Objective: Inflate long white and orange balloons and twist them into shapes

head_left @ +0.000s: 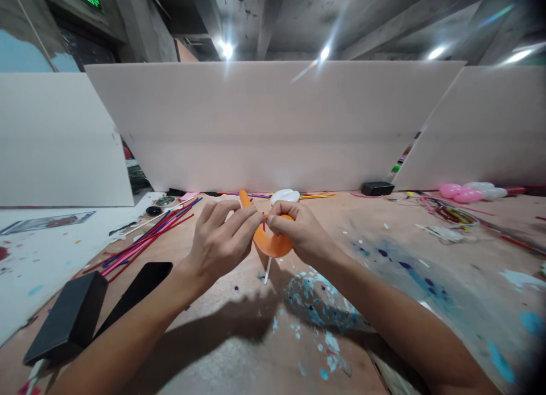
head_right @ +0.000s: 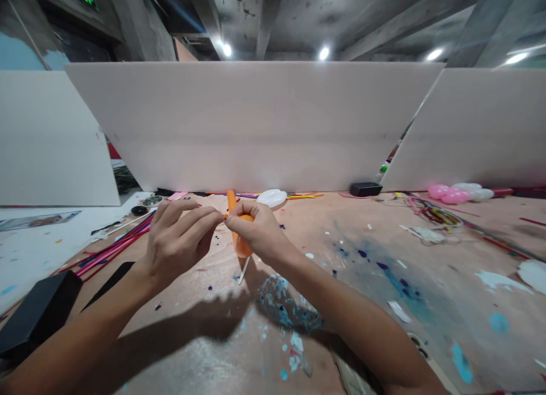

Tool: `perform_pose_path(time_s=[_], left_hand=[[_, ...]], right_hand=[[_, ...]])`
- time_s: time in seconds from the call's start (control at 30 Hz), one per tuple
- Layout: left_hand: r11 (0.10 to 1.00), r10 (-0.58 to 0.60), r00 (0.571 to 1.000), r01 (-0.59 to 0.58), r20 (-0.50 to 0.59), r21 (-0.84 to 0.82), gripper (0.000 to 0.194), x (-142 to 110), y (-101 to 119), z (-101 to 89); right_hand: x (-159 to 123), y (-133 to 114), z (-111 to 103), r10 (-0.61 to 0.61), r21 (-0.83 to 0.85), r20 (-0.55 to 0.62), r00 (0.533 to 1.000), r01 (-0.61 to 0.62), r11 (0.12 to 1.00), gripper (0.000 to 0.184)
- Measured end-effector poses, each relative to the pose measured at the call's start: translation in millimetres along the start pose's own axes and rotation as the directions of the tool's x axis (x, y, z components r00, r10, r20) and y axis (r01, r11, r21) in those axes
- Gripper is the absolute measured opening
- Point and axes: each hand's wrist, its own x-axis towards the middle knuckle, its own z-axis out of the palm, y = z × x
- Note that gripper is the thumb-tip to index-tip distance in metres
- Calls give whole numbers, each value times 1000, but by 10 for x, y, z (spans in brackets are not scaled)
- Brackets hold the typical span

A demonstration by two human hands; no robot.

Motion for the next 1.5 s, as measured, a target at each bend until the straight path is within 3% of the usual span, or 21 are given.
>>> perform_pose_path(time_s=[0.1,0.37,0.63,0.7,0.83,0.9,0.97,1.03,1.2,1.33,1.5], left_hand=[[999,-5,1000,4,-3,-50,19,-11,8,23],[944,-175,984,181,46,-277,8,-1,40,134],[974,-12,1000,6,-25,-226,14,-8,22,80],[973,31,999,-38,-34,-227,17,-7,10,74],[954,86,996,-81,3,-289,20,-5,-38,57],[941,128,991,-111,30,-320,21,-1,-73,38],[923,158,986,-131,45,-361,21,9,-105,15],[907,134,990,-103,48,-407,21,25,-132,-5],[820,-60,992,114,114,-561,17,74,-183,-51],[750,-35,981,153,192,-643,19,108,-205,-85],[755,-94,986,159,135,-636,7,128,-181,-95]], right_hand=[[14,26,-21,52,47,57,997,-55,997,14],[26,1,-15,74,71,94,993,-81,994,14],[8,8,37,93,263,243,966,-158,952,16],[22,19,19,133,273,317,939,-224,936,16],[58,48,-58,224,227,508,832,-380,897,14],[72,76,-89,233,218,550,802,-408,887,13],[81,106,-105,205,226,545,813,-378,898,13],[85,124,-113,149,237,495,856,-298,925,14],[72,99,-126,6,188,342,940,-75,979,23],[58,84,-124,-68,146,296,953,25,989,25],[75,115,-125,-157,138,290,944,121,983,22]])
